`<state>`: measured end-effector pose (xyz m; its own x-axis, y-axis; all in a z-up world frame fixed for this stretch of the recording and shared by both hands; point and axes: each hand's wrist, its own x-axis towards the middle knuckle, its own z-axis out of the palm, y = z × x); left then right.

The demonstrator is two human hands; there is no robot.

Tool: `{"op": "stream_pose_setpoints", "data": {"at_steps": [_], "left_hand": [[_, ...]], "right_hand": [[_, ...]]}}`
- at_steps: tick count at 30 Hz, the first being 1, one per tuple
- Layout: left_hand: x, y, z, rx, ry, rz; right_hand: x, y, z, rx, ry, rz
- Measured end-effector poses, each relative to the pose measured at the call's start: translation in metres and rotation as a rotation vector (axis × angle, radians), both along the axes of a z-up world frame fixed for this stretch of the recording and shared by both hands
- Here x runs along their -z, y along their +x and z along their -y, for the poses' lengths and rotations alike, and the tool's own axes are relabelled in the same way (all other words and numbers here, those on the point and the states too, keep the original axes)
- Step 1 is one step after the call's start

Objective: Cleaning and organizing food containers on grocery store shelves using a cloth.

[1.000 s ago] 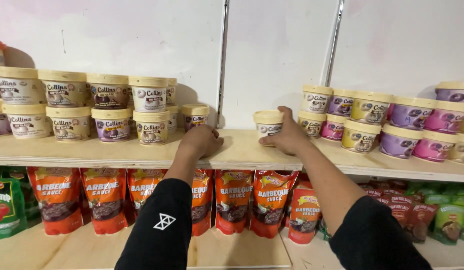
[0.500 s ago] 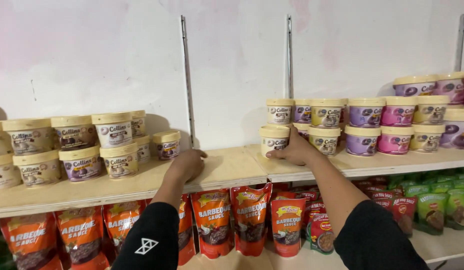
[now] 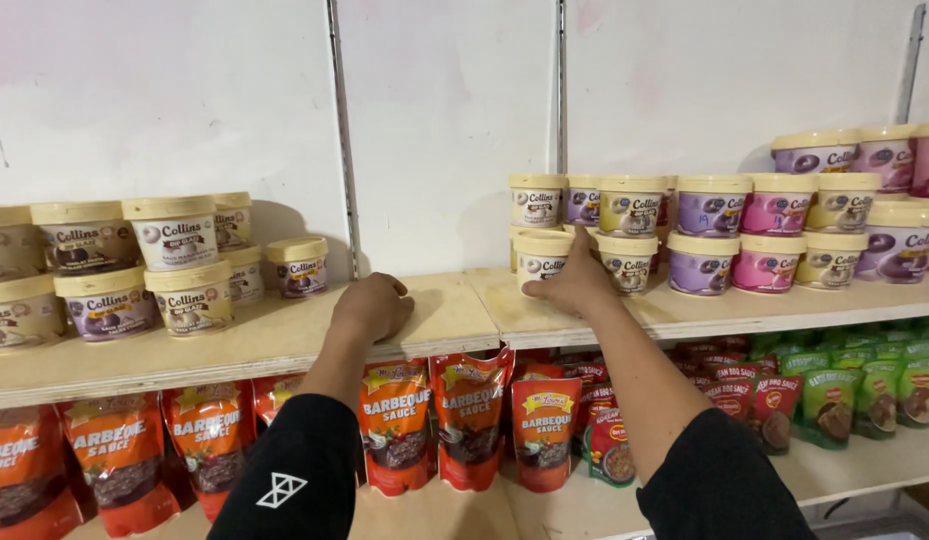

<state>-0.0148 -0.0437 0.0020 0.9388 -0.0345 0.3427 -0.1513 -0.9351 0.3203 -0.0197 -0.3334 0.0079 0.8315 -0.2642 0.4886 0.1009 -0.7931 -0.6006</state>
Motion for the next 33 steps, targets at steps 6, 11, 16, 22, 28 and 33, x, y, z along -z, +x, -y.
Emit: {"op": "stream_pose_setpoints", "data": {"at_steps": [6,11,16,22,28,33], "left_hand": [[0.000,-0.003,-0.003,0.001,-0.043,0.049],[0.008,-0.001,-0.006,0.015,-0.098,0.068],[0.007,0.003,-0.003,0.002,-0.098,0.070],[0.006,0.005,-0.003,0.004,-0.140,0.057],[0.006,0.002,-0.005,0.005,-0.179,0.048],[0.006,0.003,-0.004,0.016,-0.193,0.050]], "right_hand": [[0.000,0.006,0.009,-0.085,0.119,0.067],[0.003,0.007,0.017,-0.181,0.184,0.021],[-0.006,-0.007,0.030,-0.228,0.138,-0.025],[-0.002,-0.006,0.042,-0.310,0.140,0.058],[-0.005,-0.009,0.046,-0.272,0.121,0.139],[-0.004,-0.011,0.048,-0.307,0.169,0.146]]}}
